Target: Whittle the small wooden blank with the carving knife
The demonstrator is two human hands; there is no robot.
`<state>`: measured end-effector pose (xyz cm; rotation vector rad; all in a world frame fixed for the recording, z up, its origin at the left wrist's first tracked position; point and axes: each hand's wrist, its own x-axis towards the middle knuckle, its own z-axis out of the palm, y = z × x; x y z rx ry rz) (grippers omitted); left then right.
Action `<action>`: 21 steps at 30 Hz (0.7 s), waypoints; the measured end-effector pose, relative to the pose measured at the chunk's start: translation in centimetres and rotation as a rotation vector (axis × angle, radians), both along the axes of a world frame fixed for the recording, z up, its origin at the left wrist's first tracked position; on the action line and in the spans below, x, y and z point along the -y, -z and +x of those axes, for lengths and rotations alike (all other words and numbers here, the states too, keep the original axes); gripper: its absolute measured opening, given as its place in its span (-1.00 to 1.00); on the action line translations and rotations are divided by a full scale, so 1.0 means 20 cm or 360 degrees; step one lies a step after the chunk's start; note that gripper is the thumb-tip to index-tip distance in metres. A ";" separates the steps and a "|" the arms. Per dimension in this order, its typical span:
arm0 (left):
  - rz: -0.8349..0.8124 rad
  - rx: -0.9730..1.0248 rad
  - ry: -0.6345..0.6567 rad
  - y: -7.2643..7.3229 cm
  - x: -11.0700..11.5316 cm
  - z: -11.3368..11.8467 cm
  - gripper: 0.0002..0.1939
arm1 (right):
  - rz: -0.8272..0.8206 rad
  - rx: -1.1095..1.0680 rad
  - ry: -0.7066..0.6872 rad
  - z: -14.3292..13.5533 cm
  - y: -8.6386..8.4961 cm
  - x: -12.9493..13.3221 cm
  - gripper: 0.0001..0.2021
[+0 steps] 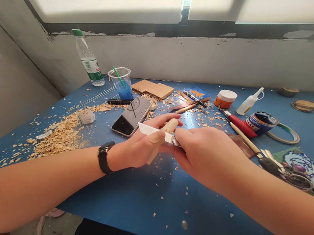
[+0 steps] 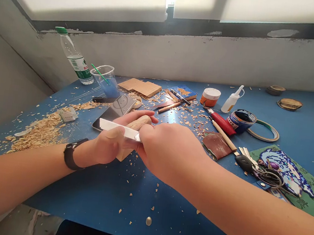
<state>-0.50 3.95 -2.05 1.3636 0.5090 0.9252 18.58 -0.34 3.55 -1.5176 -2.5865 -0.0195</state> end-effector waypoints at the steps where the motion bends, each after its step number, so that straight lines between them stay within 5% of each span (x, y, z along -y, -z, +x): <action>1: 0.0021 -0.0044 -0.0036 0.00 0.00 0.00 -0.34 | -0.0002 -0.0038 0.0001 0.01 0.01 0.00 -0.67; 8: 0.0302 -0.0363 -0.0014 -0.02 -0.01 -0.03 -0.43 | -0.0069 -0.0065 0.0050 0.03 0.02 -0.05 -0.46; 16: 0.1504 -0.0944 0.0054 -0.17 -0.04 -0.12 -0.30 | -0.0158 0.0051 -0.0122 0.02 0.00 -0.04 -0.61; 21: 0.1579 -0.1115 0.0062 -0.19 -0.01 -0.11 -0.43 | -0.0189 0.0143 -0.0203 0.03 -0.03 -0.04 -0.65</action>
